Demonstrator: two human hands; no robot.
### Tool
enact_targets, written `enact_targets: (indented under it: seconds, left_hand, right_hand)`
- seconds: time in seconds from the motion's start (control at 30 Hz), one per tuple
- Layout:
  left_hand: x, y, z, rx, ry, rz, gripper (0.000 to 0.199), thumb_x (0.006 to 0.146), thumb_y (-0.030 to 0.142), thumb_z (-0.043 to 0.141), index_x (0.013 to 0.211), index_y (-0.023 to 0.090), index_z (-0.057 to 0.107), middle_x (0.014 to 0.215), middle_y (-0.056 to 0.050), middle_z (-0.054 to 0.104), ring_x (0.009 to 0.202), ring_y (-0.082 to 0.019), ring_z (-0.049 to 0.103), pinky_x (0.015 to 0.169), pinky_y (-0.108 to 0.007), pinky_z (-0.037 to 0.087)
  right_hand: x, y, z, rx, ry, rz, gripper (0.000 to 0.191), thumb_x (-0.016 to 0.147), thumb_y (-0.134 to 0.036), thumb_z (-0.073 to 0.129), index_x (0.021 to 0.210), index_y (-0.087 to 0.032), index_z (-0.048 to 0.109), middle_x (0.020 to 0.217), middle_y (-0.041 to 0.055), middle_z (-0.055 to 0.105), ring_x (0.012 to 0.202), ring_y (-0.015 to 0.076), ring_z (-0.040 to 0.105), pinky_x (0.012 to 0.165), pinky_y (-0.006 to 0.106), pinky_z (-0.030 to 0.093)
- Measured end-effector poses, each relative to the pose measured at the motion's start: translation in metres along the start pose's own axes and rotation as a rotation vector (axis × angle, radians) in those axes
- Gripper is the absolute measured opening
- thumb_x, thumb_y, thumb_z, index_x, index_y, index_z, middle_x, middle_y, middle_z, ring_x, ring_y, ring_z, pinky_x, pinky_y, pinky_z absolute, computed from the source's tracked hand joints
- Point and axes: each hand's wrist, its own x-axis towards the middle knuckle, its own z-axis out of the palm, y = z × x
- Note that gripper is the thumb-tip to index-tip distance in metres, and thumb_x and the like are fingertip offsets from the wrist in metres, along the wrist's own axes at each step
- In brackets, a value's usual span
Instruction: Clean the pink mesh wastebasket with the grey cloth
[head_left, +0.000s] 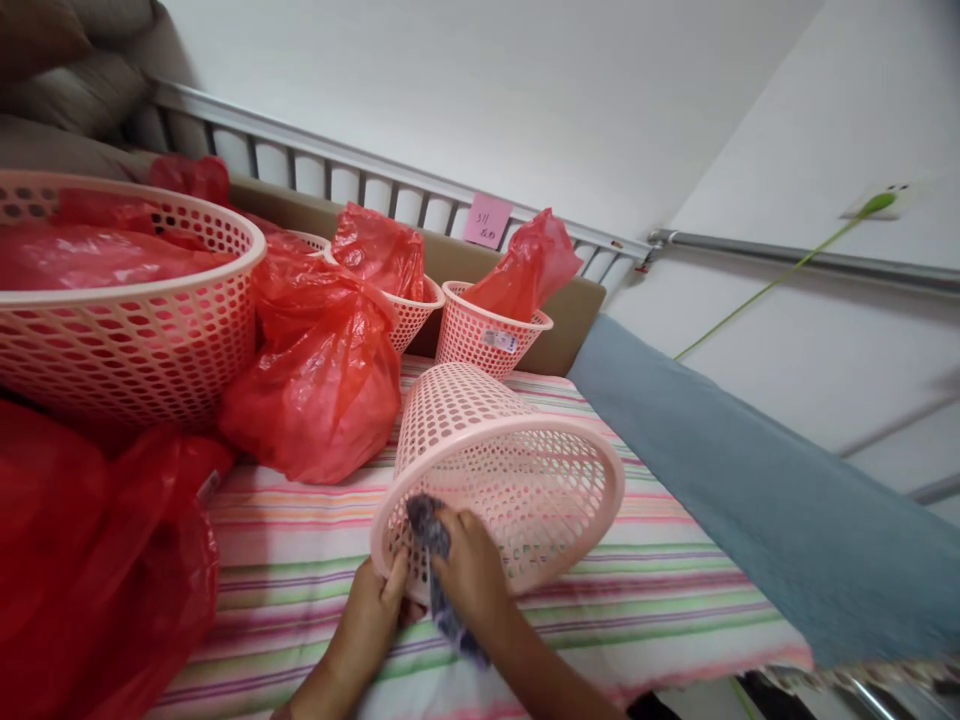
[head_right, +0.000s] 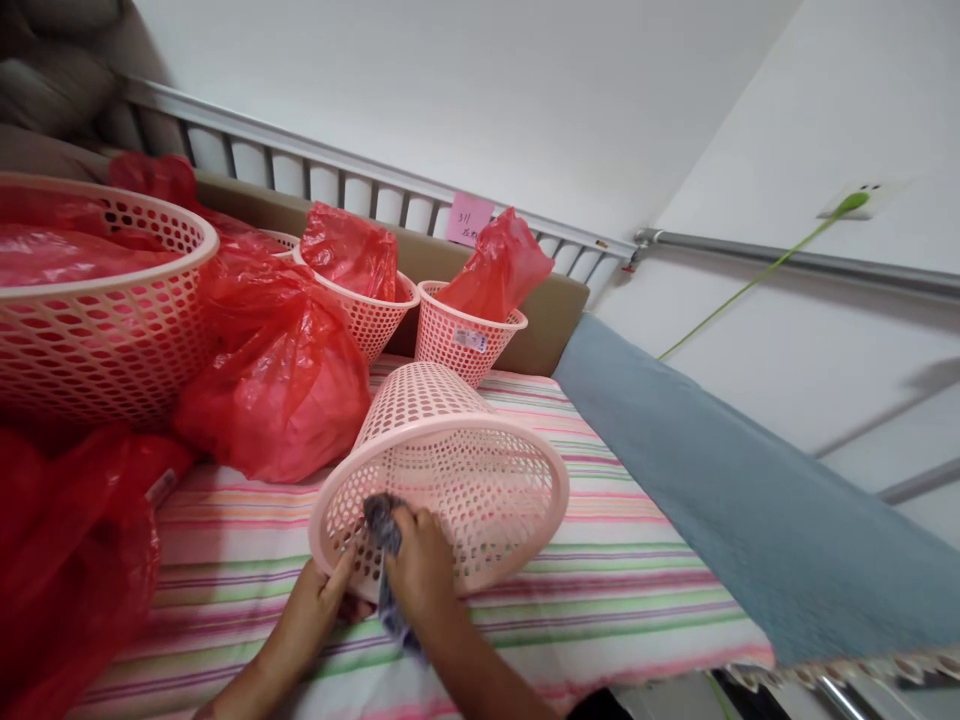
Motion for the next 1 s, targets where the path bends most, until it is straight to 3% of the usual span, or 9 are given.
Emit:
enact_targets:
  seconds: [0.1, 0.17, 0.23, 0.37, 0.47, 0.57, 0.77, 0.9, 1.0]
  left_hand:
    - [0.0, -0.006, 0.004, -0.046, -0.011, 0.011, 0.052, 0.079, 0.06, 0.04, 0.074, 0.012, 0.058, 0.043, -0.003, 0.061, 0.037, -0.015, 0.056, 0.039, -0.023, 0.044]
    - [0.002, -0.008, 0.005, -0.053, -0.034, -0.005, 0.054, 0.079, 0.062, 0.04, 0.075, 0.011, 0.06, 0.039, -0.002, 0.06, 0.034, -0.015, 0.055, 0.037, -0.023, 0.045]
    - [0.004, -0.008, 0.006, -0.036, -0.041, -0.024, 0.059, 0.079, 0.063, 0.037, 0.068, 0.01, 0.061, 0.036, -0.002, 0.058, 0.031, -0.015, 0.054, 0.035, -0.024, 0.045]
    - [0.006, -0.006, 0.007, 0.0, -0.04, -0.064, 0.067, 0.079, 0.064, 0.032, 0.049, 0.01, 0.058, 0.034, -0.006, 0.056, 0.029, -0.013, 0.052, 0.034, -0.023, 0.045]
    - [0.005, -0.002, 0.007, -0.01, -0.056, -0.081, 0.065, 0.079, 0.063, 0.035, 0.07, 0.006, 0.065, 0.034, -0.004, 0.058, 0.03, -0.014, 0.053, 0.035, -0.023, 0.046]
    - [0.005, 0.005, 0.004, -0.01, -0.069, -0.122, 0.064, 0.079, 0.061, 0.038, 0.098, 0.004, 0.062, 0.035, -0.002, 0.06, 0.031, -0.016, 0.056, 0.034, -0.024, 0.046]
    - [0.01, 0.017, -0.017, 0.108, 0.043, -0.049, 0.052, 0.078, 0.058, 0.044, 0.066, 0.011, 0.061, 0.043, -0.007, 0.064, 0.039, -0.016, 0.06, 0.04, -0.022, 0.046]
    - [0.012, 0.012, -0.02, 0.042, 0.024, -0.037, 0.055, 0.079, 0.06, 0.04, 0.074, 0.01, 0.062, 0.038, -0.004, 0.061, 0.032, -0.015, 0.054, 0.036, -0.023, 0.044]
    - [0.011, 0.008, -0.015, 0.037, -0.001, -0.024, 0.057, 0.079, 0.06, 0.039, 0.071, 0.01, 0.063, 0.037, -0.004, 0.061, 0.031, -0.013, 0.052, 0.034, -0.02, 0.04]
  right_hand:
    - [-0.044, -0.002, -0.003, 0.086, -0.01, -0.021, 0.044, 0.067, -0.013, 0.054, 0.108, -0.026, 0.056, 0.101, 0.0042, 0.054, 0.096, 0.0208, 0.048, 0.082, 0.028, 0.035]
    - [-0.042, 0.0, -0.002, 0.076, 0.002, -0.034, 0.044, 0.067, -0.012, 0.055, 0.108, -0.027, 0.056, 0.101, 0.0039, 0.054, 0.096, 0.0208, 0.048, 0.083, 0.028, 0.035]
    - [-0.016, 0.003, 0.001, 0.031, 0.036, -0.048, 0.045, 0.068, -0.013, 0.054, 0.111, -0.027, 0.054, 0.1, 0.004, 0.054, 0.095, 0.0206, 0.048, 0.083, 0.028, 0.034]
    - [0.07, 0.008, 0.011, -0.119, 0.102, 0.018, 0.042, 0.075, -0.019, 0.052, 0.116, -0.024, 0.053, 0.097, 0.0066, 0.057, 0.092, 0.0208, 0.051, 0.08, 0.028, 0.035]
    - [0.123, 0.013, 0.018, -0.158, 0.122, 0.066, 0.039, 0.083, -0.021, 0.044, 0.122, -0.02, 0.05, 0.106, 0.0108, 0.057, 0.1, 0.0221, 0.049, 0.084, 0.03, 0.034]
    - [0.148, 0.019, 0.025, -0.152, 0.12, 0.082, 0.041, 0.086, -0.021, 0.039, 0.127, -0.019, 0.046, 0.111, 0.0116, 0.057, 0.106, 0.0235, 0.047, 0.087, 0.031, 0.033]
    - [0.154, 0.031, 0.032, -0.169, 0.094, 0.065, 0.042, 0.084, -0.017, 0.04, 0.126, -0.022, 0.047, 0.109, 0.0093, 0.058, 0.103, 0.0219, 0.048, 0.086, 0.03, 0.034]
    - [0.146, 0.028, 0.03, -0.177, 0.076, 0.074, 0.039, 0.079, -0.015, 0.046, 0.118, -0.02, 0.053, 0.101, 0.0103, 0.059, 0.094, 0.0212, 0.052, 0.081, 0.029, 0.036]
    - [0.12, 0.018, 0.023, -0.171, 0.055, 0.078, 0.037, 0.076, -0.019, 0.051, 0.112, -0.021, 0.056, 0.092, 0.0078, 0.059, 0.086, 0.02, 0.054, 0.075, 0.027, 0.037]
